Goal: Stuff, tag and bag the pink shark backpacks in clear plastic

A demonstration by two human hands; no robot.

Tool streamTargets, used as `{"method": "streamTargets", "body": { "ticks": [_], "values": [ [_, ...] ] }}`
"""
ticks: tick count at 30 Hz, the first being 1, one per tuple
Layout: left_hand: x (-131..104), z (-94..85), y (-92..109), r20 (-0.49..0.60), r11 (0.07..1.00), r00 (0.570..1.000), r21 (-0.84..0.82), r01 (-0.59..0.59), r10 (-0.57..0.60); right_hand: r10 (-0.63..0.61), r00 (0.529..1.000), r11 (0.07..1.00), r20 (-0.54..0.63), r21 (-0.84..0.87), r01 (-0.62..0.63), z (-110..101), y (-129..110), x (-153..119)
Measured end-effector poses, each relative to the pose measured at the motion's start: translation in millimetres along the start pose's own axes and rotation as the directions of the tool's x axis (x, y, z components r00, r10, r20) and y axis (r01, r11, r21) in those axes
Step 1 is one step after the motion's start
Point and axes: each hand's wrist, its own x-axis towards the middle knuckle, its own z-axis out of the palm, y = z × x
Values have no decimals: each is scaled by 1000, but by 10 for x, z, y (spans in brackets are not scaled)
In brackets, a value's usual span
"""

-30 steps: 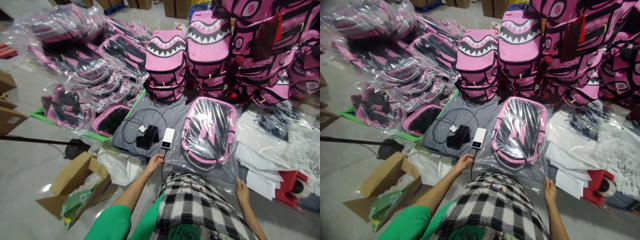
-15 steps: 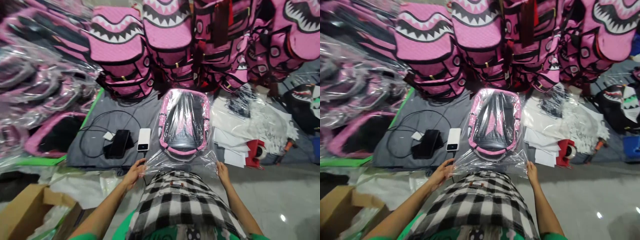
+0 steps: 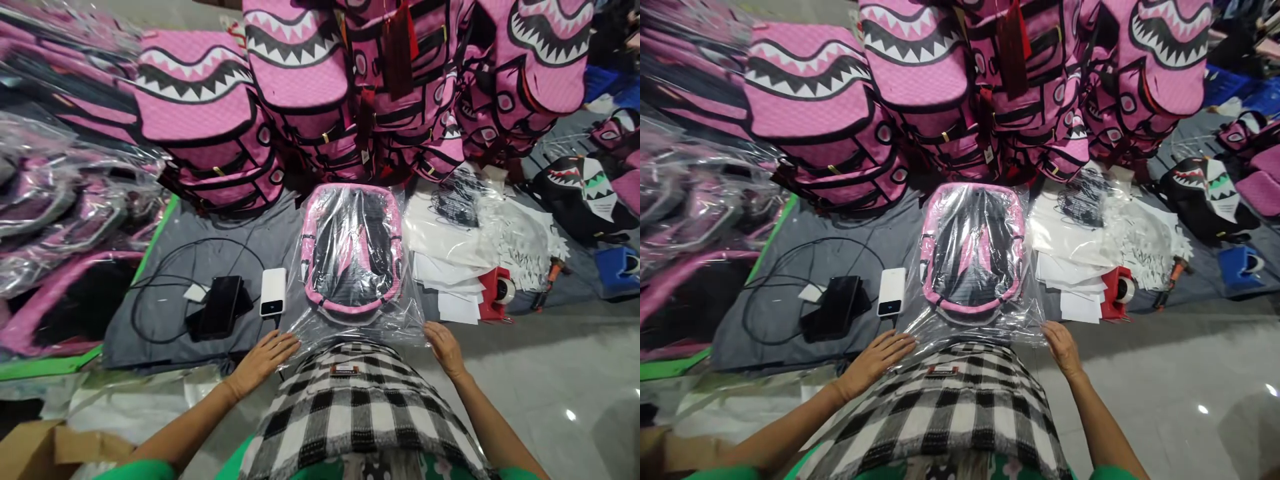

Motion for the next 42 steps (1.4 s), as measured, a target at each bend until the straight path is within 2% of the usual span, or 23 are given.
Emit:
{"method": "streamTargets", "body": {
  "ticks": [2, 3, 5, 6, 7, 8, 11, 15, 18, 20, 21, 22, 25, 26, 27, 30, 35, 38, 42],
  "values": [
    [3, -42, 7, 25, 962, 983, -199, 185, -184, 105, 993, 989, -61, 114, -98, -10, -2, 45],
    [18, -87, 23, 47, 898, 947, -305, 318, -319, 150, 985, 979, -91, 150, -135, -3, -11, 68],
    [83, -201, 69, 81, 683, 809, -490, 541, -582, 200, 970, 968, -137, 183, -174, 45, -48, 124],
    [133, -261, 91, 90, 584, 739, -553, 594, -667, 229, 959, 961, -168, 198, -194, 86, -74, 159],
    [190, -314, 108, 87, 514, 688, -598, 615, -721, 261, 943, 953, -205, 213, -218, 137, -101, 202],
    [252, -356, 116, 72, 478, 655, -625, 617, -752, 294, 924, 944, -245, 225, -241, 195, -127, 252],
    [445, -404, 80, 5, 478, 623, -636, 606, -783, 382, 855, 919, -352, 242, -311, 374, -172, 438],
    [674, -330, -50, -97, 496, 561, -604, 623, -822, 461, 783, 888, -418, 223, -403, 525, -171, 663],
    [826, -272, -76, -210, 538, 514, -536, 650, -831, 492, 757, 870, -429, 206, -448, 557, -173, 736],
    [959, -252, -3, -297, 577, 497, -485, 657, -815, 500, 755, 865, -425, 199, -460, 558, -180, 745],
    [1048, -247, 60, -328, 613, 518, -458, 644, -790, 501, 755, 864, -423, 197, -463, 557, -182, 745],
    [1154, -244, 135, -343, 672, 579, -419, 611, -740, 500, 757, 865, -421, 195, -463, 556, -182, 743],
    [1537, -250, 360, -262, 890, 857, -239, 389, -445, 493, 759, 869, -425, 186, -459, 554, -177, 742],
    [1662, -256, 413, -205, 933, 917, -186, 307, -342, 488, 760, 871, -429, 182, -456, 554, -174, 743],
    [1769, -263, 449, -154, 957, 951, -151, 247, -270, 482, 761, 874, -434, 178, -452, 554, -171, 745],
    [1937, -277, 468, -72, 972, 978, -145, 183, -195, 464, 766, 884, -446, 170, -436, 559, -164, 750],
    [1846, -260, 408, -27, 970, 988, -196, 144, -152, 457, 755, 886, -471, 168, -432, 581, -155, 727],
    [1834, -234, 364, 3, 956, 986, -244, 160, -164, 451, 751, 888, -482, 157, -433, 582, -144, 712],
    [1940, -206, 268, 53, 910, 969, -335, 244, -240, 439, 750, 891, -496, 135, -433, 550, -115, 764]
  ]
}}
